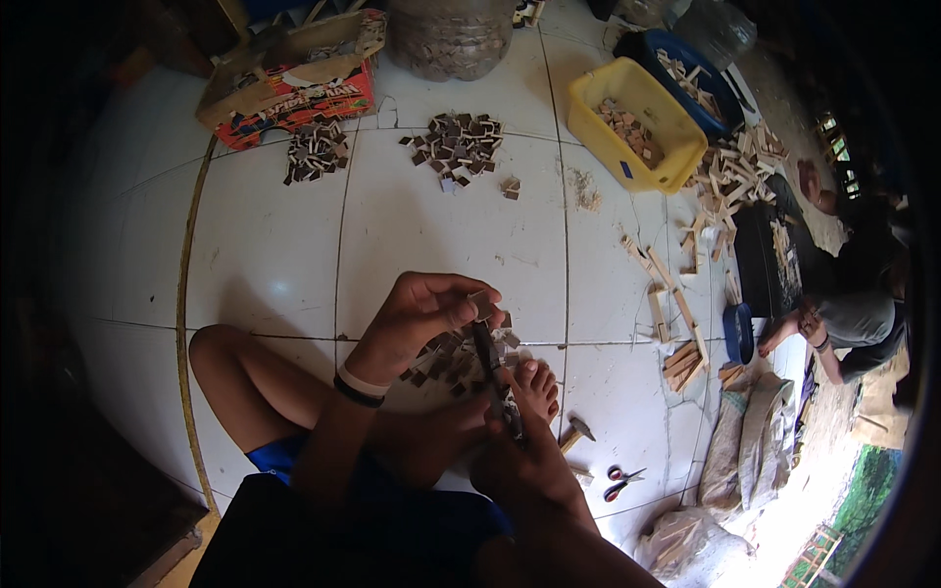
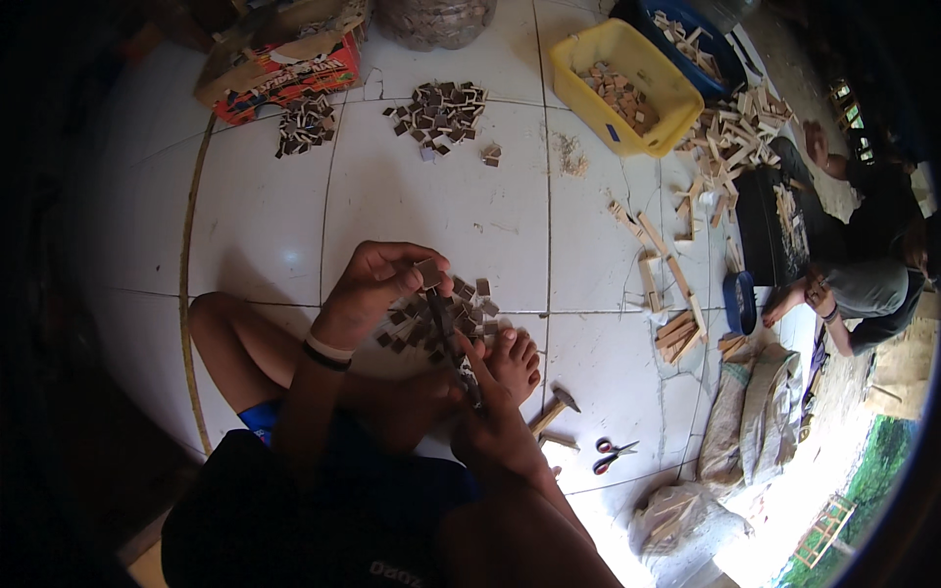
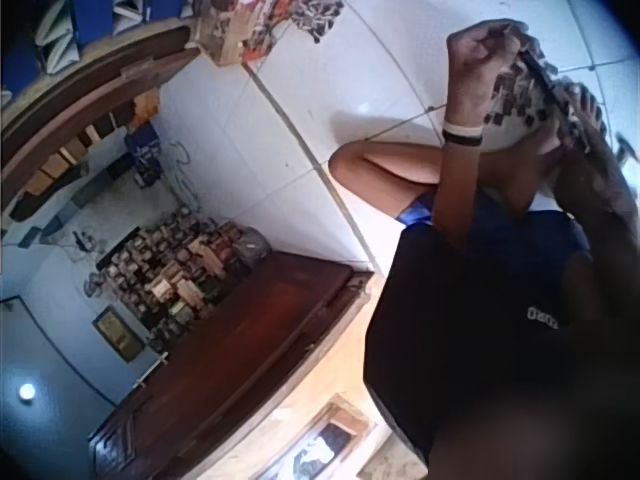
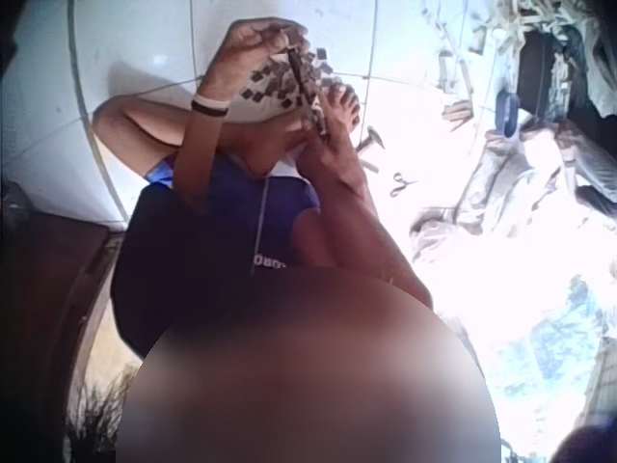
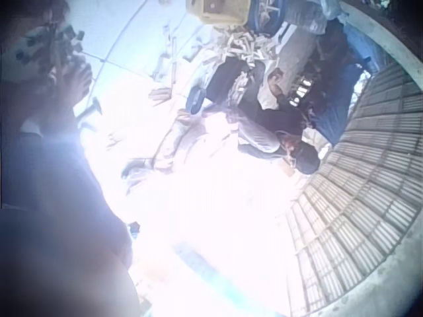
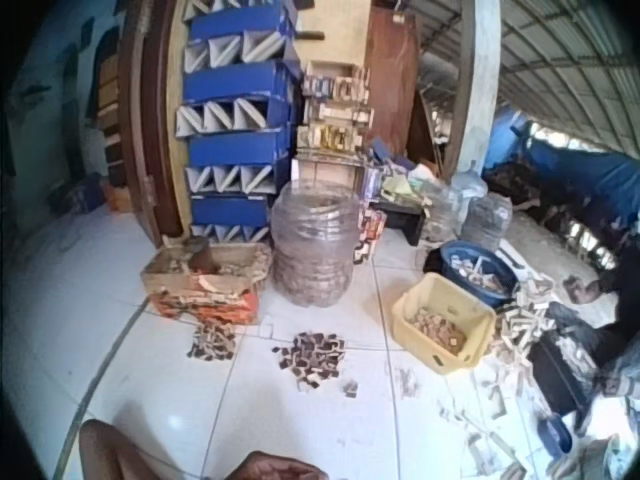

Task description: The person sits on the floor and uses pliers to trim small wooden pieces one by one. They pick up each piece, adjust it in the pliers, and clip off small bits, dropping the finished pieces onto a growing pile on the floor.

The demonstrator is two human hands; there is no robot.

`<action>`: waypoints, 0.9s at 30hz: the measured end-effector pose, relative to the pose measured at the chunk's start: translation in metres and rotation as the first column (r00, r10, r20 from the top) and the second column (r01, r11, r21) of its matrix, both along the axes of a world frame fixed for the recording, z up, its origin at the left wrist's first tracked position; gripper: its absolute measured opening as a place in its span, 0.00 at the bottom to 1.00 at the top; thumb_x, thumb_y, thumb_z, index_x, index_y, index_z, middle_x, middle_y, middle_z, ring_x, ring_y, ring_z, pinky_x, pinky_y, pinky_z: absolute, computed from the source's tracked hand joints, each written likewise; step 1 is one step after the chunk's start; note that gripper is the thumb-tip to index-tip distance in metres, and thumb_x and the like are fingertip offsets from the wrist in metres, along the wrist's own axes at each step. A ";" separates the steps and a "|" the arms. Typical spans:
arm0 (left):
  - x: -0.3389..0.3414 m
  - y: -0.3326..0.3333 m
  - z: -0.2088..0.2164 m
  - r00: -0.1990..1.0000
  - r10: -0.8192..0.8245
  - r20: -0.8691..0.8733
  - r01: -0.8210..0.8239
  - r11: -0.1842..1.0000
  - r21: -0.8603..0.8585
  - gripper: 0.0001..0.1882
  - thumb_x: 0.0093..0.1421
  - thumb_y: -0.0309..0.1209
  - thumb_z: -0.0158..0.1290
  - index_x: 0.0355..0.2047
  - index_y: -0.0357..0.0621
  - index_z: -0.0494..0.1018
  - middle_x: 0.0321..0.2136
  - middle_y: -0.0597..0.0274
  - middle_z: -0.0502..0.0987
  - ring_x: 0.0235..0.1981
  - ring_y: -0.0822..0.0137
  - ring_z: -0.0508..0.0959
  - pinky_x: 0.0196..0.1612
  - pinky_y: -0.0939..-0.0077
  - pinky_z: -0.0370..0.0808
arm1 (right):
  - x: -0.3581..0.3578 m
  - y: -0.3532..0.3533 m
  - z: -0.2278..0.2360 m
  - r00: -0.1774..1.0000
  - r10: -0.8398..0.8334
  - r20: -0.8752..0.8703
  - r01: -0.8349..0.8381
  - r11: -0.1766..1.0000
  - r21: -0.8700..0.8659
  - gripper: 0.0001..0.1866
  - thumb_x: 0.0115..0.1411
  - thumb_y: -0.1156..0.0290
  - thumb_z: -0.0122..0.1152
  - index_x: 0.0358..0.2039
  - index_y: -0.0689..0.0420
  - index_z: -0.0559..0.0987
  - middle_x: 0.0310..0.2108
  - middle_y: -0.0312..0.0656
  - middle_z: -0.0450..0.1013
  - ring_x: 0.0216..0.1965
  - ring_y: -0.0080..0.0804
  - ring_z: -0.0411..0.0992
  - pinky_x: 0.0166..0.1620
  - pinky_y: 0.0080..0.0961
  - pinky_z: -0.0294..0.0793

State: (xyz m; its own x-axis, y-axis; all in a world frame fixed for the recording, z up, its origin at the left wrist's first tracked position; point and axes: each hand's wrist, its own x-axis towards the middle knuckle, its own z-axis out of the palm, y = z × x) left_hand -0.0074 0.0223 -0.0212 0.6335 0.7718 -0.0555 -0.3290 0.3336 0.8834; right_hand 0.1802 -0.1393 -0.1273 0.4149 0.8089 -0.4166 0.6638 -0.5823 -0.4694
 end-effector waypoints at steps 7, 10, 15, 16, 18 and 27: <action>0.012 -0.026 -0.022 0.950 0.135 0.281 -0.026 0.933 -0.360 0.20 0.72 0.37 0.56 0.56 0.38 0.70 0.52 0.53 0.77 0.57 0.59 0.78 0.63 0.63 0.76 | 0.012 -0.016 0.109 0.691 0.363 -0.626 -0.128 0.913 0.387 0.40 0.67 0.57 0.60 0.74 0.58 0.57 0.66 0.52 0.64 0.69 0.43 0.61 0.69 0.39 0.57; 0.017 -0.036 -0.025 0.939 0.156 0.305 -0.037 0.931 -0.363 0.19 0.72 0.36 0.55 0.58 0.40 0.68 0.57 0.51 0.74 0.62 0.57 0.75 0.67 0.59 0.73 | 0.009 -0.016 0.123 0.447 0.161 -0.880 0.010 0.983 0.184 0.38 0.71 0.71 0.56 0.76 0.61 0.51 0.66 0.53 0.65 0.66 0.41 0.65 0.66 0.35 0.64; 0.025 -0.051 -0.021 0.907 0.228 0.353 -0.064 0.905 -0.421 0.19 0.70 0.32 0.57 0.58 0.40 0.69 0.60 0.49 0.73 0.67 0.55 0.71 0.70 0.58 0.70 | 0.009 -0.015 0.118 0.336 0.123 -0.934 0.074 0.985 0.156 0.35 0.72 0.74 0.53 0.75 0.63 0.50 0.66 0.54 0.67 0.66 0.42 0.67 0.65 0.38 0.69; 0.026 -0.053 -0.020 0.906 0.245 0.345 -0.078 0.898 -0.432 0.20 0.70 0.31 0.58 0.58 0.39 0.69 0.61 0.49 0.73 0.68 0.55 0.70 0.70 0.57 0.70 | 0.009 -0.015 0.117 0.298 0.097 -0.950 0.095 0.987 0.131 0.34 0.73 0.74 0.52 0.74 0.64 0.51 0.65 0.54 0.68 0.66 0.42 0.68 0.65 0.39 0.69; 0.028 -0.056 -0.019 0.908 0.261 0.329 -0.109 0.903 -0.415 0.20 0.69 0.29 0.58 0.58 0.39 0.69 0.60 0.48 0.73 0.68 0.55 0.69 0.70 0.57 0.70 | 0.009 -0.015 0.118 0.279 0.081 -0.957 0.110 0.987 0.115 0.33 0.72 0.75 0.52 0.74 0.63 0.52 0.64 0.53 0.69 0.65 0.42 0.69 0.65 0.38 0.70; 0.027 -0.056 -0.017 0.919 0.263 0.293 -0.127 0.902 -0.412 0.19 0.68 0.25 0.57 0.58 0.37 0.70 0.62 0.46 0.73 0.65 0.56 0.72 0.71 0.58 0.69 | 0.007 -0.010 0.133 0.178 0.037 -0.983 0.118 0.991 0.059 0.33 0.71 0.77 0.52 0.73 0.63 0.54 0.64 0.53 0.69 0.64 0.42 0.70 0.65 0.39 0.70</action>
